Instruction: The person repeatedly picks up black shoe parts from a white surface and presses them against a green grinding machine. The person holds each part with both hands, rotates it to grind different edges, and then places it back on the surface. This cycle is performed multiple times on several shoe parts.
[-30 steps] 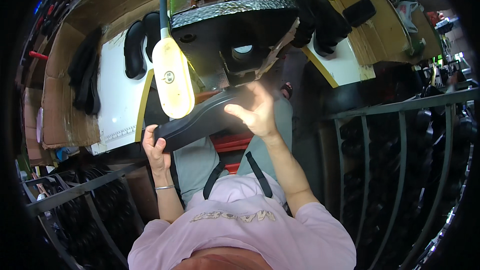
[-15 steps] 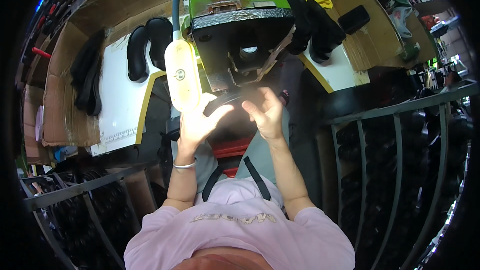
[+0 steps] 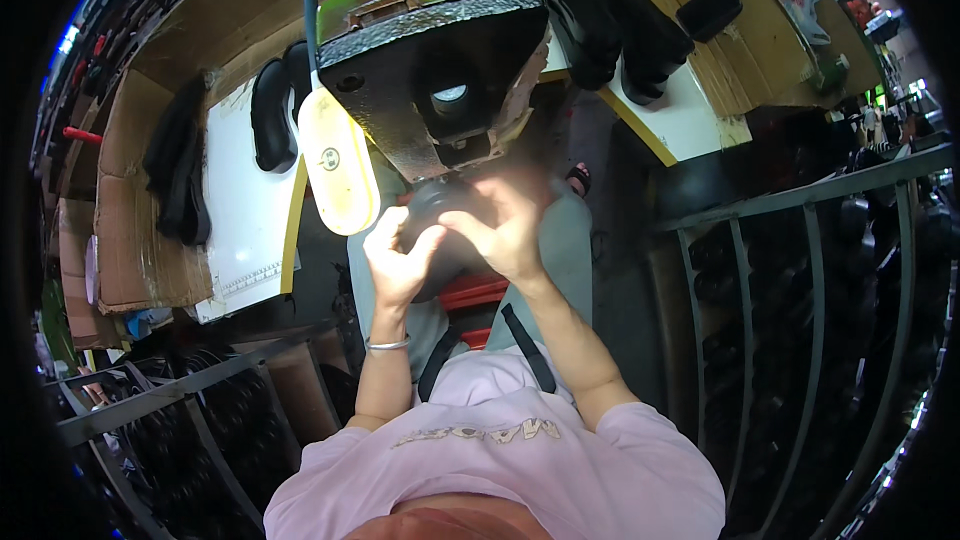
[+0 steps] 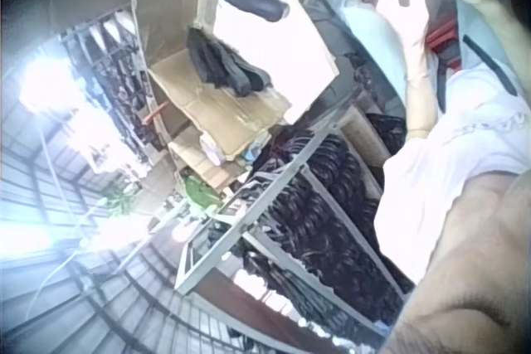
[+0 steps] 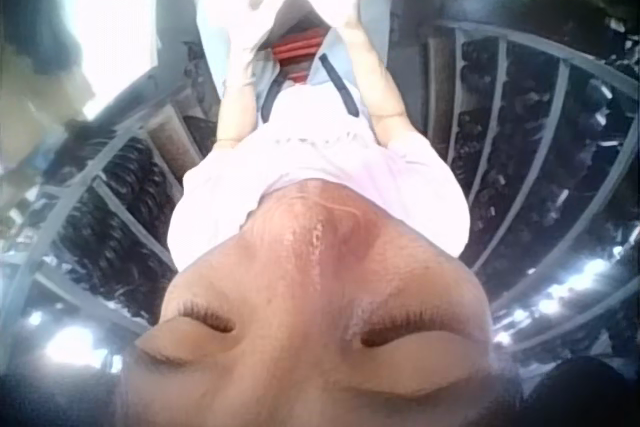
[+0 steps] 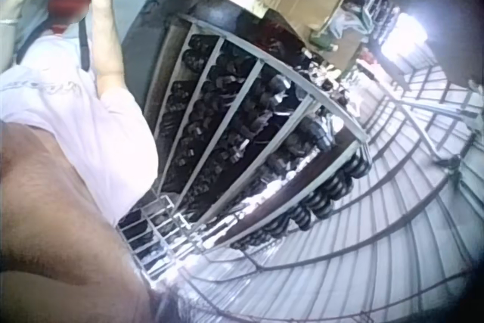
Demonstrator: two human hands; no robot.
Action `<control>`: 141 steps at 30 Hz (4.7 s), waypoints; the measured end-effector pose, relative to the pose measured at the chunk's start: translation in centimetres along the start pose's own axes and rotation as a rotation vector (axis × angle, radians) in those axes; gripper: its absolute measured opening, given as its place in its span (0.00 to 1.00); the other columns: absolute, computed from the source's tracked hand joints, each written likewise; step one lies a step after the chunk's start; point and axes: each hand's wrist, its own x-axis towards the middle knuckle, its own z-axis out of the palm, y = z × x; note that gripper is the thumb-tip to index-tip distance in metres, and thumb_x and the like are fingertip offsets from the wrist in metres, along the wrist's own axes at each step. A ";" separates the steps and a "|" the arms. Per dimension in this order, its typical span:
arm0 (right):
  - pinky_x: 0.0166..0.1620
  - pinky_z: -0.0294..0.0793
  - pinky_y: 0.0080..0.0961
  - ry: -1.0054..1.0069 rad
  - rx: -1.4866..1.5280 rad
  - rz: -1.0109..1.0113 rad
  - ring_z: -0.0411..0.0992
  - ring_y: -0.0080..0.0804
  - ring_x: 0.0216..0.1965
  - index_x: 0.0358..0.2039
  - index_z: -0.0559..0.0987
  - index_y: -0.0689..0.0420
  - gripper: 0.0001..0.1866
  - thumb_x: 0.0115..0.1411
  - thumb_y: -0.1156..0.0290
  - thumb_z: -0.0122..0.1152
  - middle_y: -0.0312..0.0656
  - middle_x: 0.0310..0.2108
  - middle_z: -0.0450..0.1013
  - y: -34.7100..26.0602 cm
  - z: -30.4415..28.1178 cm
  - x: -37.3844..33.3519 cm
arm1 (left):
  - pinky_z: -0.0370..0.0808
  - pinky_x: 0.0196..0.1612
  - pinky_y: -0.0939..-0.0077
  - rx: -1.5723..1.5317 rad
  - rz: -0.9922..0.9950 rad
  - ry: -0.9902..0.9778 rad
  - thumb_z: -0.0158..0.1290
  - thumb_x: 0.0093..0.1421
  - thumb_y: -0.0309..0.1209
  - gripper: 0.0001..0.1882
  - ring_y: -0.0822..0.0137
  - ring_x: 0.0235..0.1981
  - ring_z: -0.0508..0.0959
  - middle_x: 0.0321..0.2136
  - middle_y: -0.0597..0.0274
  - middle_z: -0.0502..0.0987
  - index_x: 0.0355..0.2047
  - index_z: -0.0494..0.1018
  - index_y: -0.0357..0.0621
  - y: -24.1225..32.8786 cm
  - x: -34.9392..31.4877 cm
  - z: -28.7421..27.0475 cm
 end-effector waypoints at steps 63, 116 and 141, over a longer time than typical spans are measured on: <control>0.20 0.68 0.11 0.061 0.015 0.008 0.72 0.20 0.29 0.47 0.69 0.67 0.31 0.42 0.82 0.73 0.43 0.36 0.73 -6.1 -8.2 3.4 | 0.77 0.32 0.72 0.241 0.152 0.007 0.70 0.44 0.32 0.15 0.62 0.25 0.81 0.25 0.54 0.81 0.28 0.79 0.36 3.3 2.9 -0.7; 0.26 0.76 0.16 0.034 0.130 0.075 0.74 0.23 0.30 0.43 0.68 0.62 0.26 0.47 0.80 0.73 0.41 0.33 0.74 -3.4 -0.3 -0.4 | 0.76 0.31 0.73 0.380 0.150 -0.069 0.69 0.43 0.32 0.15 0.60 0.25 0.81 0.24 0.53 0.80 0.28 0.78 0.38 2.6 2.8 -6.0; 0.27 0.74 0.16 0.016 0.159 0.090 0.73 0.22 0.28 0.42 0.70 0.63 0.24 0.46 0.80 0.74 0.39 0.32 0.74 -2.7 -0.6 -0.3 | 0.64 0.20 0.79 0.363 0.022 0.057 0.57 0.58 0.25 0.06 0.74 0.13 0.70 0.14 0.60 0.73 0.25 0.76 0.36 2.3 2.0 -4.7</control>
